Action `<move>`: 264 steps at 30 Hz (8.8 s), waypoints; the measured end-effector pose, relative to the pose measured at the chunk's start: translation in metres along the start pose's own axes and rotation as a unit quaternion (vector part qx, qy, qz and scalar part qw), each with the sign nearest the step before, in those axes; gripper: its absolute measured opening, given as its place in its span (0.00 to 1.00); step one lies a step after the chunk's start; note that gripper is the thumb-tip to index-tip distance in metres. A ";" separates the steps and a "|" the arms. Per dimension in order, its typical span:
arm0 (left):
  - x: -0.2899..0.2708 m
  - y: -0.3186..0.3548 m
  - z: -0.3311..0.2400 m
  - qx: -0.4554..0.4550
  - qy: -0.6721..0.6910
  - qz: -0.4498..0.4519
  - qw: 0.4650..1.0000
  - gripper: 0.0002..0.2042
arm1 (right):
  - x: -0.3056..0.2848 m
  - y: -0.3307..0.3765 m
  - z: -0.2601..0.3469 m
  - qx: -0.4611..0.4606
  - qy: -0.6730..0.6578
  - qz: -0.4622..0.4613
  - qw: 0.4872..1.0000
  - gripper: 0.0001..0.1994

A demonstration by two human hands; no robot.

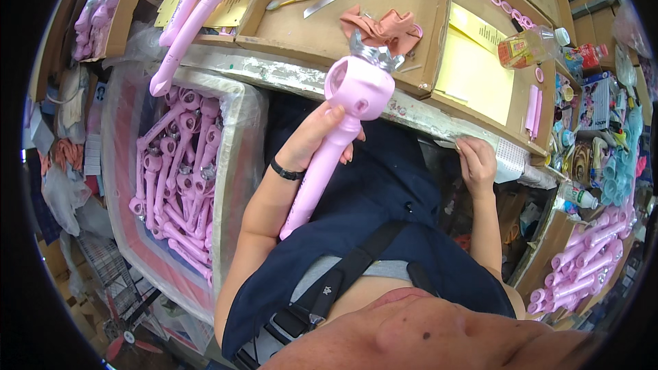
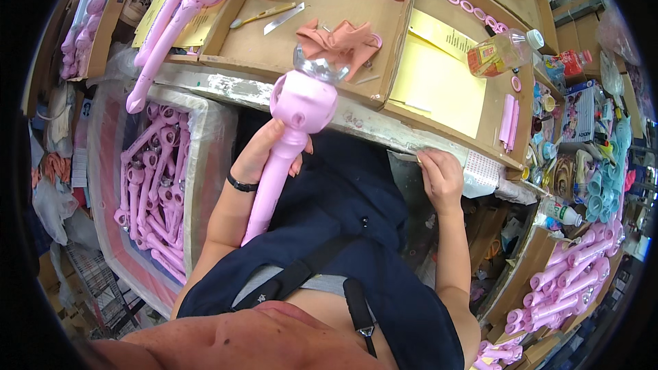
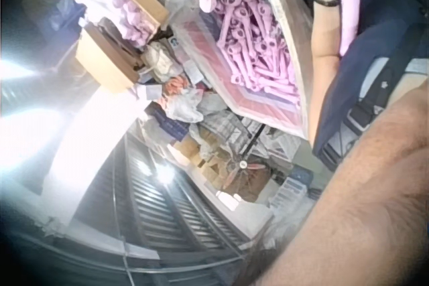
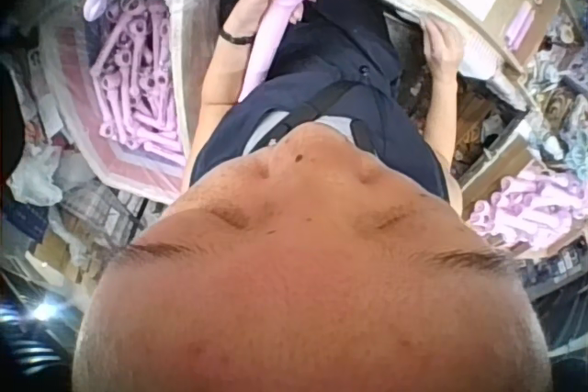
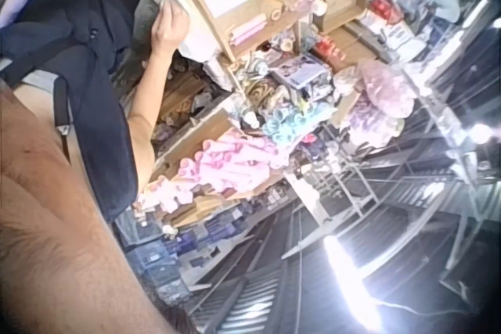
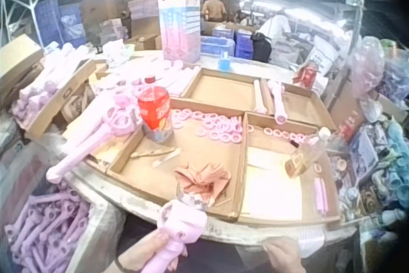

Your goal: The person assembles pink light sticks by inserting a small ring into the head, wiping the surface with a cloth, and testing the light function. They repeat this process for multiple units, handling each stick individually and placing finished items on the table.

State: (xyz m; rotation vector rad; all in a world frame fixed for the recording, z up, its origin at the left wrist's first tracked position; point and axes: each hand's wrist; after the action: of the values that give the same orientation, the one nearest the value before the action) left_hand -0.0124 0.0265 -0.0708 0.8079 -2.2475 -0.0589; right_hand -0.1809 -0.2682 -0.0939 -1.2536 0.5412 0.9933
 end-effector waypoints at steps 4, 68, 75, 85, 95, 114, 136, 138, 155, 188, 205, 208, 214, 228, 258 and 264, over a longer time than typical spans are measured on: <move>0.014 -0.003 0.005 -0.011 -0.070 -0.082 0.994 0.27 | 0.008 -0.034 0.022 0.082 -0.153 -0.086 0.981 0.11; 0.032 -0.006 0.006 -0.008 -0.107 -0.145 0.984 0.29 | 0.013 -0.100 0.094 0.122 -0.149 -0.094 0.977 0.11; 0.032 -0.007 0.007 -0.006 -0.103 -0.144 0.984 0.29 | 0.016 -0.100 0.094 0.079 -0.151 -0.114 0.979 0.10; 0.029 -0.008 0.007 -0.009 -0.092 -0.135 0.987 0.27 | 0.015 -0.095 0.093 0.106 -0.160 -0.084 0.978 0.11; 0.022 -0.008 0.009 -0.010 -0.071 -0.108 0.992 0.31 | 0.015 -0.109 0.067 0.316 -0.268 -0.139 0.899 0.06; 0.010 -0.009 0.015 -0.027 -0.037 -0.081 0.996 0.34 | 0.032 -0.129 0.050 0.204 -0.493 0.044 0.845 0.05; 0.012 -0.010 0.015 -0.018 -0.068 -0.087 0.994 0.35 | 0.037 -0.127 0.053 0.257 -0.502 0.018 0.825 0.06; 0.013 -0.011 0.015 -0.018 -0.071 -0.084 0.994 0.35 | 0.036 -0.127 0.053 0.238 -0.494 0.026 0.836 0.05; 0.009 -0.011 0.015 -0.029 -0.024 -0.062 0.997 0.35 | 0.040 -0.127 0.050 0.173 -0.500 0.035 0.848 0.04; 0.032 0.039 0.006 0.141 -0.231 -0.143 0.952 0.29 | 0.054 -0.090 0.110 -0.168 -0.175 -0.081 0.967 0.24; 0.018 0.089 -0.005 0.192 -0.072 -0.017 0.979 0.36 | 0.051 -0.074 0.131 0.045 -0.317 -0.142 0.937 0.10; 0.015 0.085 -0.007 0.197 -0.077 -0.028 0.977 0.37 | 0.059 -0.053 0.129 0.079 -0.401 -0.027 0.912 0.04; 0.000 0.042 -0.031 0.389 0.051 0.050 0.919 0.46 | 0.099 -0.043 0.156 0.059 -0.610 0.321 0.722 0.29; -0.010 0.031 -0.004 0.420 0.081 -0.163 0.889 0.16 | 0.074 -0.042 0.161 0.146 -0.360 0.271 0.881 0.24; -0.035 0.038 -0.043 0.431 -0.236 -0.331 0.805 0.26 | 0.070 -0.033 0.122 0.275 -0.760 0.478 0.344 0.22; -0.047 0.039 -0.041 0.360 -0.076 -0.225 0.902 0.27 | 0.060 -0.048 0.130 0.269 -0.766 0.432 0.392 0.28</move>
State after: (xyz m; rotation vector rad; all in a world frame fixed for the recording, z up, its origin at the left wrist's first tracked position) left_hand 0.0180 0.0922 -0.0598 1.7580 -2.1724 0.5416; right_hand -0.1323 -0.1257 -0.0821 1.0144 -0.1444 2.0728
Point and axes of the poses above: each hand's wrist, its own y-axis away from the middle knuckle, its own x-axis out of the palm, z = x × y
